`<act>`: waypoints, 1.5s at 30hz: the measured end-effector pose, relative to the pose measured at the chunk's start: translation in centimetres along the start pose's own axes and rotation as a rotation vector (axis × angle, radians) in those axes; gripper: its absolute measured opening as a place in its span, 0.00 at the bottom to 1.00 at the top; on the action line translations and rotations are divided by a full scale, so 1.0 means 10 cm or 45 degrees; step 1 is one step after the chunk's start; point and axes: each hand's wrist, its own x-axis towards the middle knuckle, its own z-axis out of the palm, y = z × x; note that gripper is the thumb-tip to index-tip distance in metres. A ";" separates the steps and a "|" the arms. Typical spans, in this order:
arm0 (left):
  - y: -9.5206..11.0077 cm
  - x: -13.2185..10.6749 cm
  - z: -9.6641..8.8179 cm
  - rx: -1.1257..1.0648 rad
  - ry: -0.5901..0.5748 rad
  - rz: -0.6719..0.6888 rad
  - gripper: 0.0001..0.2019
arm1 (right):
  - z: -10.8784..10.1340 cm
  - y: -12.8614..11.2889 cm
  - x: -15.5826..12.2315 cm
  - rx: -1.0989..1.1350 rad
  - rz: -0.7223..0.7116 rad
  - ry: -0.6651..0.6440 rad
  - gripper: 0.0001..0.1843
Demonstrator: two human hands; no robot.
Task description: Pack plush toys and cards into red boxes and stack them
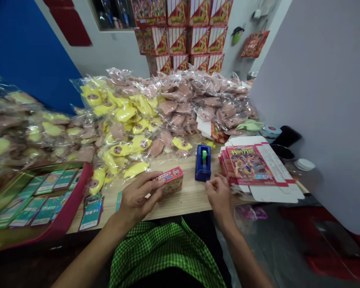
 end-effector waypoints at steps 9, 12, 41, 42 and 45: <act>0.01 -0.01 0.02 0.019 0.002 -0.006 0.06 | -0.05 -1.01 -0.19 0.719 0.158 -0.670 0.15; 0.02 -0.03 0.02 -0.018 0.049 -0.103 0.11 | 0.13 -1.12 -0.15 0.840 0.248 -0.728 0.38; -0.01 0.33 -0.19 -0.258 -0.143 -0.717 0.09 | 0.24 -0.71 -0.29 0.617 0.546 -0.512 0.54; -0.08 0.30 -0.25 -0.409 0.021 -0.859 0.12 | 0.20 -0.64 -0.27 0.544 0.495 -0.478 0.51; -0.27 0.19 -0.44 -0.882 0.456 -1.232 0.25 | 0.08 -0.48 -0.15 0.396 0.390 -0.394 0.42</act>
